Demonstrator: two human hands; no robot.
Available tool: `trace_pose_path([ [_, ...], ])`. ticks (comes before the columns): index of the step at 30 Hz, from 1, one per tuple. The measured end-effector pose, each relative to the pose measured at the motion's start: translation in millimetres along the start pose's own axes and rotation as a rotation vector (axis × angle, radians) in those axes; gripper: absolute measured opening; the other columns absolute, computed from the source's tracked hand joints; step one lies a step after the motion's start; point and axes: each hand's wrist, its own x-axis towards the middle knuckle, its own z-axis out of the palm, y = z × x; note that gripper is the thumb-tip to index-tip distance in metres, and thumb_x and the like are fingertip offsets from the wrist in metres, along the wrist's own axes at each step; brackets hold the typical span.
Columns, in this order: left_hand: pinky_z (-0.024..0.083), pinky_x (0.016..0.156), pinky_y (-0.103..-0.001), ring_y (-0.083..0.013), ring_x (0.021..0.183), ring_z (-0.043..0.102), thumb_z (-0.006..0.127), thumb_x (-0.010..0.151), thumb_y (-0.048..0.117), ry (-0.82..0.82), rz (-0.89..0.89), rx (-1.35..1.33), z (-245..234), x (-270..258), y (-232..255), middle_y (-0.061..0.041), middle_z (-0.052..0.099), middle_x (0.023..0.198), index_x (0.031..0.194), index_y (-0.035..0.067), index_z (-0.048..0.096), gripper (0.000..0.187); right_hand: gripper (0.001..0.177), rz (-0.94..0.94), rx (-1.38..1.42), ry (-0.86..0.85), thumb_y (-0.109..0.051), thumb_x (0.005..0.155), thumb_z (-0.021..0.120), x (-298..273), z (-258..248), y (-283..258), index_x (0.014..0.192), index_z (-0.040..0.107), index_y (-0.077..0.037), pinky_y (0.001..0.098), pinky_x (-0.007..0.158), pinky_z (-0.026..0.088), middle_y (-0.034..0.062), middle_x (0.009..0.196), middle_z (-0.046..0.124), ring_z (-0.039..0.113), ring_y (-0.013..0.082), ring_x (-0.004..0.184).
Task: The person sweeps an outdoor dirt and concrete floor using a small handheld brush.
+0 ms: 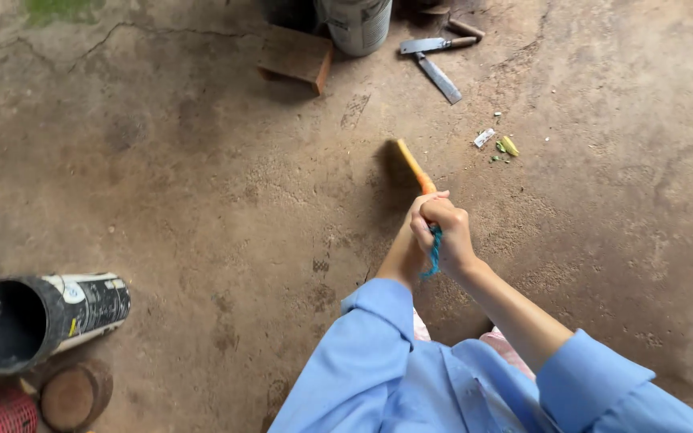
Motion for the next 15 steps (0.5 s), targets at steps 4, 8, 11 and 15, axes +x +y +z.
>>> trace_pose_path([
  [4,0.039,0.057,-0.027,-0.0121,0.055,0.044,0.051,0.109,0.021,-0.083,-0.437,-1.239,5.0,42.2,0.6,0.005,0.042,0.062,0.072,0.016,0.039,0.04,0.02,-0.038,0.027,-0.039,-0.007,0.086,0.067,18.4,-28.9,-50.8,0.072,0.053,-0.002,0.0309,0.06,0.046,0.008,0.066,0.05,0.053,0.0194,0.059],
  [8,0.033,0.049,-0.024,-0.0069,0.051,0.039,0.053,0.109,0.026,0.251,-0.609,-1.188,0.9,19.6,52.2,0.008,0.04,0.061,0.069,0.021,0.036,0.044,0.021,-0.22,0.238,-0.193,-0.013,0.083,0.067,43.4,-46.9,-90.9,0.07,0.053,-0.005,0.0341,0.062,0.048,0.0064,0.064,0.051,0.055,0.0214,0.057],
  [11,0.033,0.048,-0.027,-0.0094,0.05,0.037,0.049,0.107,0.034,0.315,-0.547,-0.97,-22.4,15.3,105.0,0.007,0.038,0.06,0.07,0.02,0.038,0.042,0.024,-0.284,0.338,-0.284,-0.016,0.087,0.069,65.6,-24.1,-88.3,0.071,0.054,-0.006,0.0344,0.06,0.048,0.0063,0.065,0.054,0.06,0.0232,0.058],
  [15,0.039,0.063,-0.026,-0.0066,0.069,0.049,0.045,0.104,0.039,0.484,-0.505,-0.606,-86.6,0.6,165.1,0.006,0.05,0.072,0.081,0.019,0.049,0.03,0.021,-0.149,0.348,-0.28,-0.016,0.089,0.069,93.2,52.3,-40.7,0.074,0.059,-0.006,0.0322,0.057,0.048,0.0061,0.064,0.055,0.058,0.0192,0.058],
])
